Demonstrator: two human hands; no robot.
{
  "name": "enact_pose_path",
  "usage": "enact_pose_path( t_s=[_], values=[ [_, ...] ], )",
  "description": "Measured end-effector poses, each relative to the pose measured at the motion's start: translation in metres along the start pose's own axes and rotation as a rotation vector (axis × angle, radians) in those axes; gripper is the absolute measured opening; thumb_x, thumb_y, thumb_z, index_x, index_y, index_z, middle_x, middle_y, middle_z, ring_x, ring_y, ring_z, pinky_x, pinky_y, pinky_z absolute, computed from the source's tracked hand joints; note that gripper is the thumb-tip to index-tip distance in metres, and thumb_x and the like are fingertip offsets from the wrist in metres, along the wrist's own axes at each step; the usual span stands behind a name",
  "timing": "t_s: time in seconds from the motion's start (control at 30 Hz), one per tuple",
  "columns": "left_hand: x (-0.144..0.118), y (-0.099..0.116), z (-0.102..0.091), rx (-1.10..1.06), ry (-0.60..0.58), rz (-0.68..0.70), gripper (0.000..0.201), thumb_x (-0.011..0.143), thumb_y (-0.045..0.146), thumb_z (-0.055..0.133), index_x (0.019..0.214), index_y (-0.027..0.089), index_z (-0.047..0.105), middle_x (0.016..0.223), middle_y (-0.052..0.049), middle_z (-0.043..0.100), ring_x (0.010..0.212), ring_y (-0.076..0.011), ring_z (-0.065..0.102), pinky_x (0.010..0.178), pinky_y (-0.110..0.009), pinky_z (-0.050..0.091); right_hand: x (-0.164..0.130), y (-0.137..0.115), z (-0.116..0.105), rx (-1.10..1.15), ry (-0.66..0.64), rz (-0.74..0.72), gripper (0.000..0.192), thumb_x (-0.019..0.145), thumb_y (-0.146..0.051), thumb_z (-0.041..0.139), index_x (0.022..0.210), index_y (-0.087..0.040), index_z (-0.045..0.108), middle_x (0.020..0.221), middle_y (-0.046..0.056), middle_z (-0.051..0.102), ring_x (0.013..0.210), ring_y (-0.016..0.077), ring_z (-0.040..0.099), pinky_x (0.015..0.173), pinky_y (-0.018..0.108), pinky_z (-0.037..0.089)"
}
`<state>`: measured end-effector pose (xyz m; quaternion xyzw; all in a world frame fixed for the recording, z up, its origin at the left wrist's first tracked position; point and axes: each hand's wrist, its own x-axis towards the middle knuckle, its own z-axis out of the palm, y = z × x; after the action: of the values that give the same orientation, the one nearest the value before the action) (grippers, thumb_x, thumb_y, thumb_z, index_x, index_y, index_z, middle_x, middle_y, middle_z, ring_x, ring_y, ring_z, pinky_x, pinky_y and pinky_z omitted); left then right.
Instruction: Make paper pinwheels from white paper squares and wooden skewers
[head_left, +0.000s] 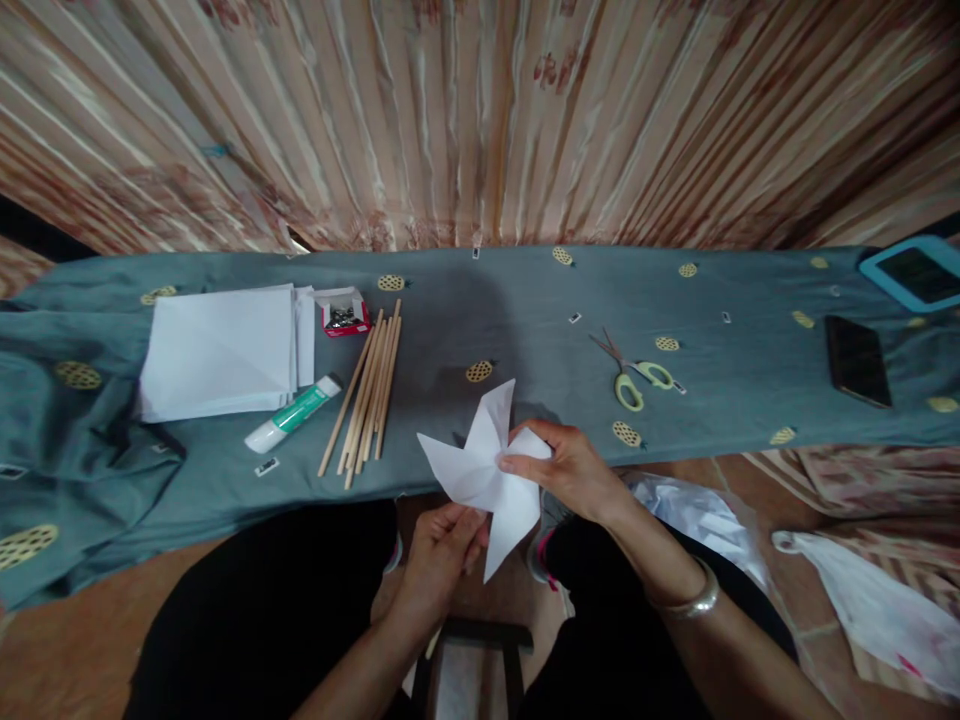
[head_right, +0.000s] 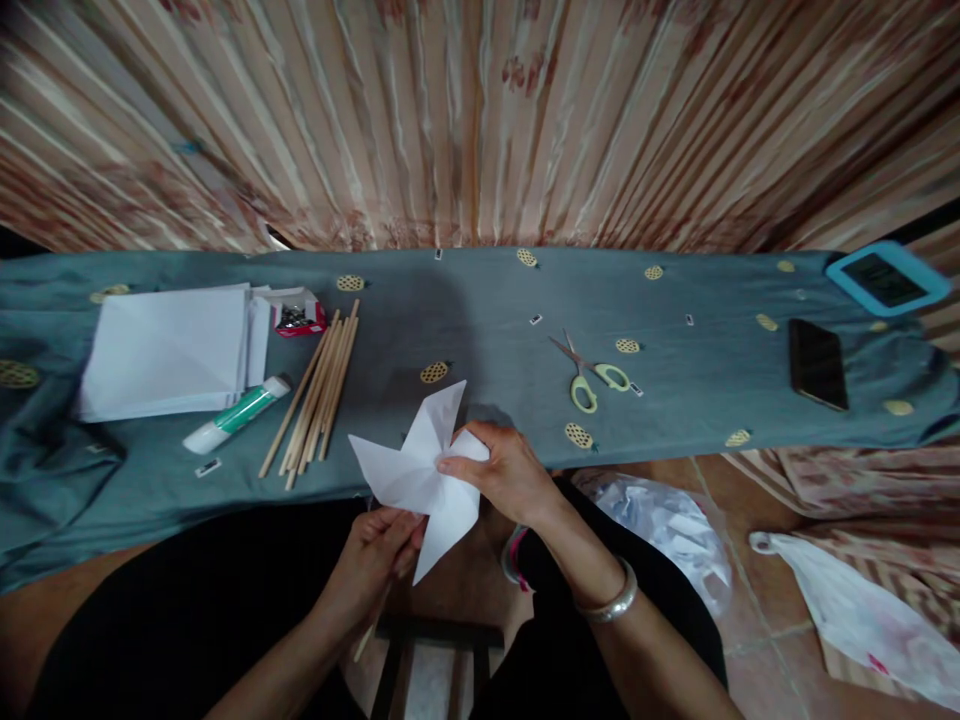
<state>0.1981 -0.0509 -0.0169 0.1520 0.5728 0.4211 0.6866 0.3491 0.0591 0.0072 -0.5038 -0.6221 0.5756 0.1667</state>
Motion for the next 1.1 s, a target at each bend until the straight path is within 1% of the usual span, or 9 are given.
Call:
enact_pose_path(
  t_s=[0.17,0.33,0.53,0.67,0.8,0.87,1.0,1.1],
  values=[
    [0.001,-0.007,0.000,-0.057,0.019,-0.021,0.050,0.062,0.062,0.071,0.049,0.018,0.050,0.036,0.009,0.031,0.036,-0.0039,0.019,0.042,-0.023,0.011,0.003,-0.011,-0.001,-0.201,-0.025,-0.001,0.019,0.074,-0.038,0.073,0.073,-0.019,0.068,0.066,-0.001,0.066,0.060,0.0141,0.054,0.054,0.024,0.036],
    [0.004,-0.009,0.001,-0.109,0.003,-0.030,0.048,0.060,0.061,0.071,0.049,0.018,0.050,0.036,0.009,0.032,0.037,-0.0039,0.020,0.043,-0.023,0.011,0.011,-0.024,-0.003,-0.357,-0.083,-0.030,0.011,0.075,-0.031,0.073,0.077,-0.020,0.073,0.065,-0.003,0.065,0.062,0.0143,0.056,0.057,0.024,0.035],
    [0.003,-0.008,0.004,-0.180,-0.029,-0.034,0.047,0.062,0.057,0.071,0.050,0.018,0.047,0.041,0.009,0.032,0.039,-0.0029,0.020,0.045,-0.023,0.010,0.020,-0.034,-0.003,-0.538,-0.146,-0.035,0.009,0.076,-0.031,0.074,0.074,-0.022,0.073,0.058,-0.003,0.061,0.057,0.0144,0.053,0.058,0.026,0.031],
    [0.004,-0.009,0.004,-0.208,-0.032,-0.040,0.046,0.060,0.054,0.073,0.050,0.017,0.049,0.043,0.008,0.034,0.040,-0.0028,0.022,0.045,-0.023,0.010,0.023,-0.039,-0.003,-0.638,-0.154,-0.009,0.013,0.074,-0.030,0.075,0.066,-0.022,0.070,0.057,0.000,0.060,0.055,0.0153,0.053,0.057,0.028,0.029],
    [0.008,-0.011,0.006,-0.234,-0.012,-0.048,0.046,0.057,0.053,0.075,0.051,0.016,0.050,0.046,0.007,0.038,0.040,-0.0021,0.023,0.045,-0.023,0.009,0.029,-0.041,-0.006,-0.691,-0.187,-0.020,0.017,0.073,-0.032,0.076,0.062,-0.021,0.068,0.057,0.000,0.060,0.056,0.0145,0.052,0.054,0.027,0.029],
    [0.009,-0.013,0.006,-0.246,-0.005,-0.054,0.045,0.056,0.053,0.076,0.053,0.015,0.051,0.047,0.006,0.041,0.039,-0.0018,0.024,0.044,-0.023,0.009,0.032,-0.042,-0.008,-0.692,-0.228,-0.020,0.018,0.074,-0.032,0.076,0.063,-0.020,0.068,0.058,-0.001,0.060,0.058,0.0144,0.054,0.055,0.026,0.030],
    [0.010,-0.015,0.006,-0.263,0.003,-0.057,0.047,0.056,0.053,0.078,0.053,0.014,0.052,0.047,0.005,0.042,0.038,-0.0011,0.023,0.044,-0.023,0.008,0.039,-0.046,-0.011,-0.665,-0.316,0.009,0.015,0.074,-0.030,0.077,0.066,-0.019,0.071,0.056,-0.003,0.059,0.058,0.0134,0.056,0.056,0.025,0.032],
    [0.010,-0.014,0.007,-0.275,0.006,-0.055,0.048,0.054,0.054,0.079,0.053,0.014,0.054,0.046,0.005,0.042,0.037,-0.0005,0.023,0.044,-0.023,0.007,0.041,-0.047,-0.012,-0.668,-0.330,0.023,0.014,0.074,-0.028,0.077,0.067,-0.018,0.072,0.057,-0.004,0.058,0.058,0.0123,0.056,0.056,0.024,0.032]
  ],
)
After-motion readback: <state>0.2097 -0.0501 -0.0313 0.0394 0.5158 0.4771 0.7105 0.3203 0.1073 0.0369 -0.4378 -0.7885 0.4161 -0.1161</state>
